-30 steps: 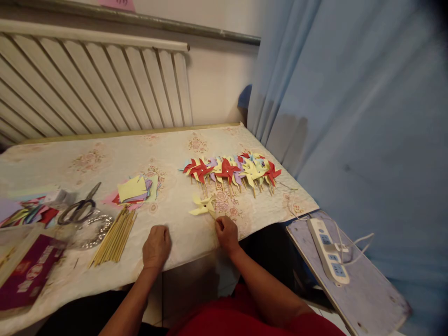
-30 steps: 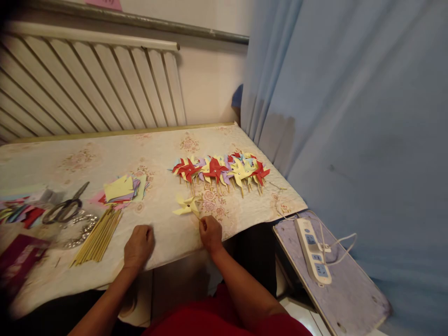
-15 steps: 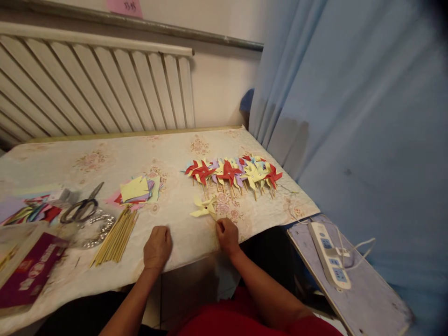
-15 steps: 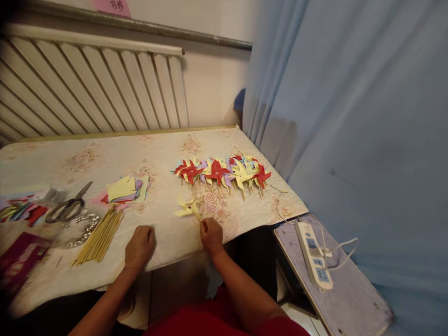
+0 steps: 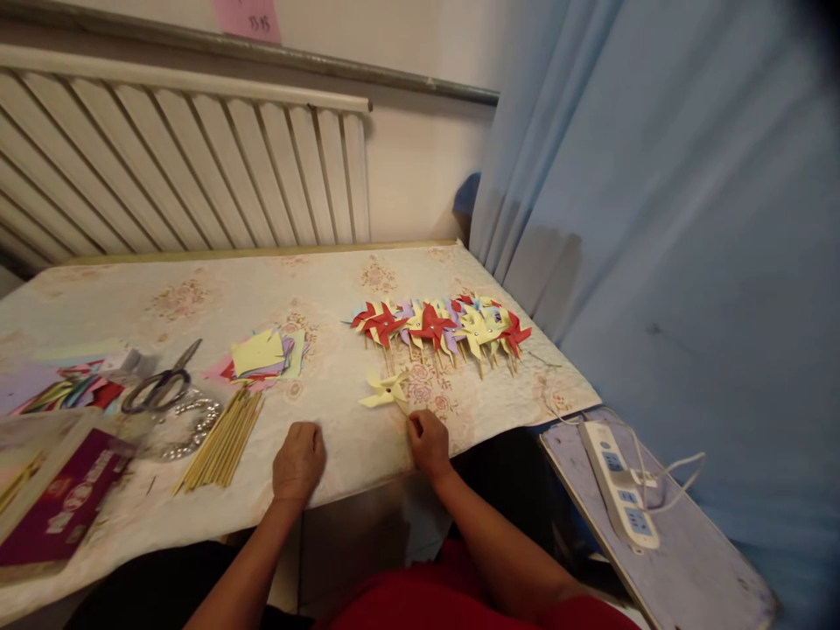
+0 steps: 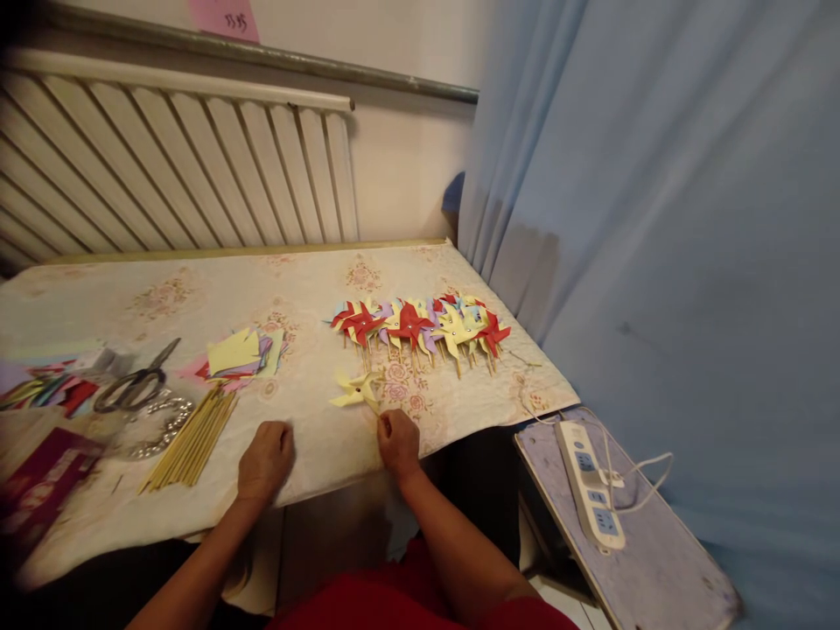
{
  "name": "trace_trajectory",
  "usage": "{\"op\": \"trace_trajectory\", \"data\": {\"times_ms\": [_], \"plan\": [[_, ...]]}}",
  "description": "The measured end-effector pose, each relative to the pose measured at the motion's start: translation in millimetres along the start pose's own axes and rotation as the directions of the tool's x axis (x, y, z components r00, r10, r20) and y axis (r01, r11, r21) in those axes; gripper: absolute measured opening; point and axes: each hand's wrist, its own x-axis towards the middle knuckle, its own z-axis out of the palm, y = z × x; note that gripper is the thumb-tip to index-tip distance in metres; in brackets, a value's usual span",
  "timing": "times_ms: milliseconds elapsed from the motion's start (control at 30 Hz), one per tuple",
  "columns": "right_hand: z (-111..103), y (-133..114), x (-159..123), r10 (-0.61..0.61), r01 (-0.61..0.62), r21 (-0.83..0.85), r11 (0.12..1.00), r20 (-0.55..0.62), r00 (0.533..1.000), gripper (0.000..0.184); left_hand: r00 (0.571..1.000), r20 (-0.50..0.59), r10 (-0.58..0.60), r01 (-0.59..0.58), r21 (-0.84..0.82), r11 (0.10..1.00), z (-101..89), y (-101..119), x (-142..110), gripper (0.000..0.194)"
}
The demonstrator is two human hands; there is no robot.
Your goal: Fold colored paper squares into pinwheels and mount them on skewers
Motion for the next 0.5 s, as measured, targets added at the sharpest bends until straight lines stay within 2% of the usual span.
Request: {"op": "trace_trajectory", "data": {"times_ms": [500], "plan": [[2.5,2.6,-1.7,-0.01,0.009,-0.022,1.0,-0.006,1.0,0.014,0.999,0.029,-0.022,0.023,-0.023,0.999,-0.2,0.0,-2.3,0.023]]}}
